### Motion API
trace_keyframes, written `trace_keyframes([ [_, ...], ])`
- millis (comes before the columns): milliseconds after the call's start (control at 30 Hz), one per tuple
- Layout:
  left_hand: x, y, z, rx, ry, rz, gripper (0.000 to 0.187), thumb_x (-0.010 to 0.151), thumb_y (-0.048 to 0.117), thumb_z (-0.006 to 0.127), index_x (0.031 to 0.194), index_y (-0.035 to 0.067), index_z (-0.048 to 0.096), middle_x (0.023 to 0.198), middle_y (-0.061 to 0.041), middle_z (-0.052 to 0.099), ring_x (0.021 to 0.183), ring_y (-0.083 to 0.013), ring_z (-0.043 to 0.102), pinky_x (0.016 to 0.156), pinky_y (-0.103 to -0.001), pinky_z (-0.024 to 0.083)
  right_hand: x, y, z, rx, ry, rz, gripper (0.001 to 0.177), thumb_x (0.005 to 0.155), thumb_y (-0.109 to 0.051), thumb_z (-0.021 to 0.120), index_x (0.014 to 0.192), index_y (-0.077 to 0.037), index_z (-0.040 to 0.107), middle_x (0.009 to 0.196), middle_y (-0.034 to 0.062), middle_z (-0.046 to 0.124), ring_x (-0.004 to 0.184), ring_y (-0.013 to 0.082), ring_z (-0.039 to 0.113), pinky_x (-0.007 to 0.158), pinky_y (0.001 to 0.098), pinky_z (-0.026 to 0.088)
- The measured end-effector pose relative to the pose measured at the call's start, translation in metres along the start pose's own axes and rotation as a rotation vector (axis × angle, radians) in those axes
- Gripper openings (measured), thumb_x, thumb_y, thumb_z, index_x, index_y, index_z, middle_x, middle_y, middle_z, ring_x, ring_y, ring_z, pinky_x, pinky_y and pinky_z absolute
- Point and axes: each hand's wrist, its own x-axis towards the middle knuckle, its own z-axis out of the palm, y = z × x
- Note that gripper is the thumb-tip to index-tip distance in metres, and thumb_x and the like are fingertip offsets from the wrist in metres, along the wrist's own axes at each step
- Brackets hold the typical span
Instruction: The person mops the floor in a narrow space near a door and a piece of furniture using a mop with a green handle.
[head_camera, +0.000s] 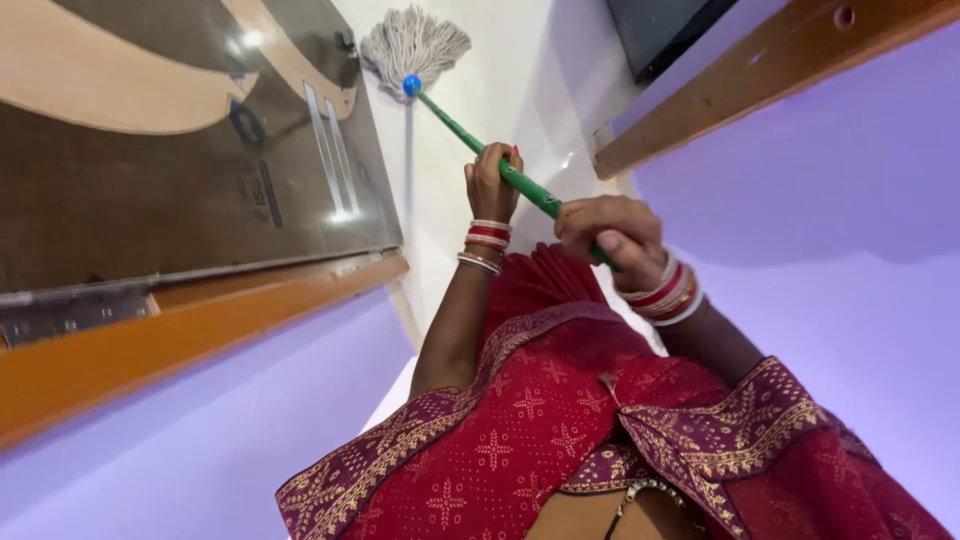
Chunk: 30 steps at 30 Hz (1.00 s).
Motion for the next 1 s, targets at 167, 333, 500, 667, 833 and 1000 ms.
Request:
trace_keyframes([
  [167, -0.043, 0.052, -0.037, -0.078, -0.001, -0.043, 0.013, 0.088, 0.014, 0.071, 0.097, 0.013, 0.061, 0.091, -0.001, 0.070, 0.087, -0.0212, 0.067, 0.083, -0.043, 0.036, -0.013, -0.049, -0.009, 0.053, -0.029, 0.118, 0.043, 0.107, -0.029, 0.044, 0.096, 0.006, 0.065, 0.062, 0.0097, 0.056, 0.042, 0.0126, 0.045, 0.045, 0.0278, 0.041],
  [333, -0.070, 0.105, -0.066, -0.032, 0.031, -0.015, 0.016, 0.090, 0.020, 0.075, 0.090, 0.013, 0.061, 0.078, 0.001, 0.069, 0.079, -0.0184, 0.069, 0.098, -0.047, 0.036, -0.007, -0.078, -0.016, 0.167, -0.078, 0.023, 0.042, 0.112, -0.029, 0.038, 0.098, 0.002, 0.062, 0.058, 0.0018, 0.050, 0.036, 0.0104, 0.045, 0.042, 0.0284, 0.047],
  [500, -0.117, 0.141, -0.090, -0.122, -0.068, -0.067, 0.019, 0.093, 0.023, 0.077, 0.089, 0.012, 0.062, 0.071, -0.002, 0.065, 0.075, -0.0235, 0.066, 0.081, -0.040, 0.045, -0.011, -0.125, -0.032, 0.274, -0.300, 0.111, 0.038, 0.108, -0.032, 0.041, 0.096, -0.002, 0.062, 0.055, 0.0043, 0.056, 0.044, 0.0133, 0.050, 0.048, 0.0370, 0.049],
  [667, -0.149, 0.157, -0.088, -0.274, -0.072, -0.063, 0.019, 0.091, 0.022, 0.077, 0.086, 0.010, 0.063, 0.071, -0.005, 0.066, 0.066, -0.0225, 0.064, 0.063, -0.037, 0.049, 0.006, -0.182, -0.047, 0.005, -0.630, 0.175, 0.036, 0.110, -0.040, 0.042, 0.102, -0.010, 0.059, 0.060, 0.0005, 0.055, 0.056, 0.0143, 0.057, 0.070, 0.0462, 0.052],
  [833, -0.135, 0.133, -0.062, -0.318, -0.006, 0.150, 0.016, 0.091, 0.017, 0.077, 0.082, 0.010, 0.066, 0.055, -0.001, 0.059, 0.046, -0.0169, 0.061, 0.047, -0.032, 0.046, 0.011, -0.179, -0.044, -0.027, -0.653, 0.100, 0.039, 0.111, -0.042, 0.039, 0.105, -0.005, 0.050, 0.056, -0.0067, 0.052, 0.047, 0.0068, 0.061, 0.068, 0.0483, 0.058],
  [1000, -0.096, 0.120, -0.043, -0.279, 0.060, 0.364, 0.014, 0.092, 0.011, 0.073, 0.081, 0.009, 0.065, 0.057, -0.003, 0.058, 0.049, -0.0189, 0.059, 0.048, -0.035, 0.048, -0.012, -0.144, -0.054, 0.119, -0.261, 0.063, 0.032, 0.107, -0.039, 0.043, 0.101, -0.009, 0.056, 0.053, -0.0046, 0.052, 0.041, 0.0074, 0.052, 0.045, 0.0357, 0.046],
])
